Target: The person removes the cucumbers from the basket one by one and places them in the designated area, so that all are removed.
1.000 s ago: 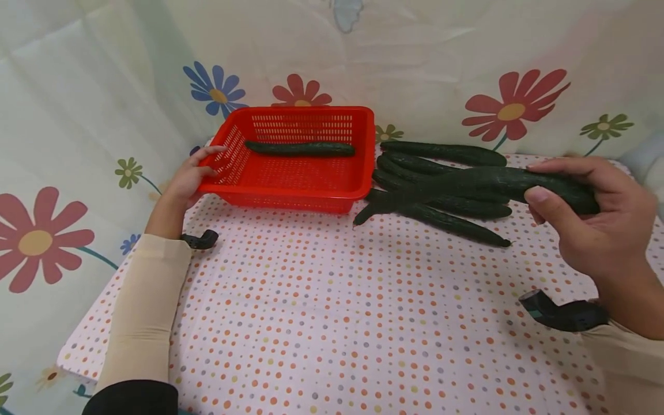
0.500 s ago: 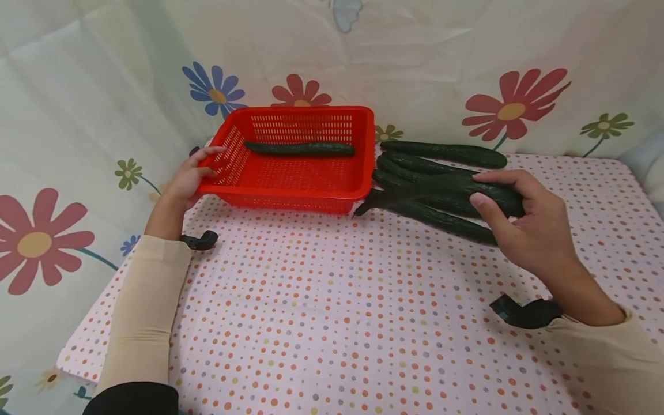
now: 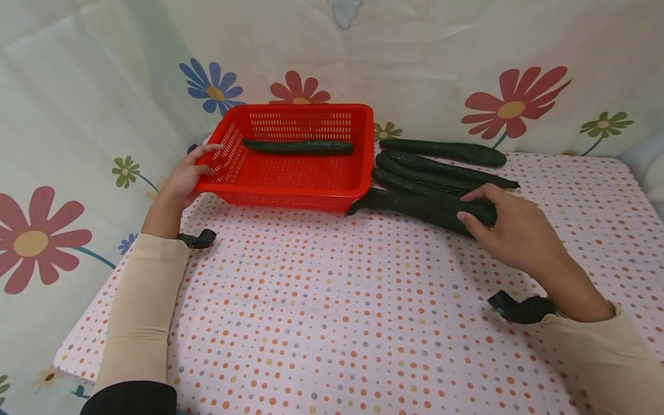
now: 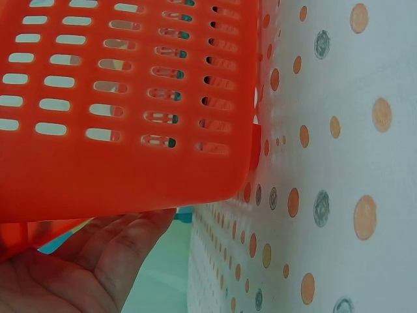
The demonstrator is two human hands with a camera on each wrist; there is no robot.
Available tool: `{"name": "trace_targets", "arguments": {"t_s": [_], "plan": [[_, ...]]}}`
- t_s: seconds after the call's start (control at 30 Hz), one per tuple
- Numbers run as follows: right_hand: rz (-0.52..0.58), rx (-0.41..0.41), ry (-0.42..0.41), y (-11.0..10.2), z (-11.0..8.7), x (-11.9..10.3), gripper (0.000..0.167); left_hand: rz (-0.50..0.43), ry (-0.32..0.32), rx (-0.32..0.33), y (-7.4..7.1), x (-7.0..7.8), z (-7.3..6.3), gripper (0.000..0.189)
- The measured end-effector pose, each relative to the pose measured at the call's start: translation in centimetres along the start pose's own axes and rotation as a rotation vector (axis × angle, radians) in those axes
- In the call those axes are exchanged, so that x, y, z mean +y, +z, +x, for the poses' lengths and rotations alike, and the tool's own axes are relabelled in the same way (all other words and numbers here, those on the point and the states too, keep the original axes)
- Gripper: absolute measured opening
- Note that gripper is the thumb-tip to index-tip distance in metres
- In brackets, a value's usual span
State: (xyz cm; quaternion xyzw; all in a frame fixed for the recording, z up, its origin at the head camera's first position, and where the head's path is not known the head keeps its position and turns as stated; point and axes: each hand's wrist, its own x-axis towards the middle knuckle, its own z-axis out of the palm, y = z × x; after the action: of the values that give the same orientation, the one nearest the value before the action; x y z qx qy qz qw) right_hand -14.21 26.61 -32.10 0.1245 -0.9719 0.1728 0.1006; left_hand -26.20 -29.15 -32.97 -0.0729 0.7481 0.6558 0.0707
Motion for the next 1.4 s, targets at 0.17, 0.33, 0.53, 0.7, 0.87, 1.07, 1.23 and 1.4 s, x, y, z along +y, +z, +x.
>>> {"name": "trace_targets", "arguments": {"t_s": [0.17,0.33,0.53,0.7,0.87,1.07,1.23,1.4], "plan": [[-0.044,-0.202,0.004,-0.1,0.3,1.0,0.044,-0.021,-0.008,0.000,0.0,0.0,0.0,0.049],[-0.110,-0.428,-0.032,0.4,0.2,1.3,0.045,-0.021,-0.010,-0.005,0.0,0.1,0.0,0.050],[-0.167,-0.456,-0.079,1.2,0.2,1.5,0.040,-0.015,-0.006,-0.003,0.2,0.1,0.0,0.050],[-0.148,-0.396,-0.050,1.5,0.5,2.2,0.037,-0.004,-0.005,0.005,0.3,0.1,0.1,0.050],[-0.142,-0.298,-0.062,1.7,0.7,2.8,0.032,-0.006,-0.006,0.010,0.1,0.1,0.1,0.049],[-0.098,-0.205,-0.113,2.0,0.4,3.7,0.027,-0.017,-0.011,0.005,0.1,0.1,0.0,0.050],[0.000,-0.123,-0.058,2.5,-0.5,4.6,0.026,-0.017,-0.007,0.003,0.1,0.1,0.0,0.050],[0.122,-0.093,0.042,3.2,-1.1,5.1,0.023,-0.007,0.000,0.005,0.1,0.1,0.0,0.049]]}}
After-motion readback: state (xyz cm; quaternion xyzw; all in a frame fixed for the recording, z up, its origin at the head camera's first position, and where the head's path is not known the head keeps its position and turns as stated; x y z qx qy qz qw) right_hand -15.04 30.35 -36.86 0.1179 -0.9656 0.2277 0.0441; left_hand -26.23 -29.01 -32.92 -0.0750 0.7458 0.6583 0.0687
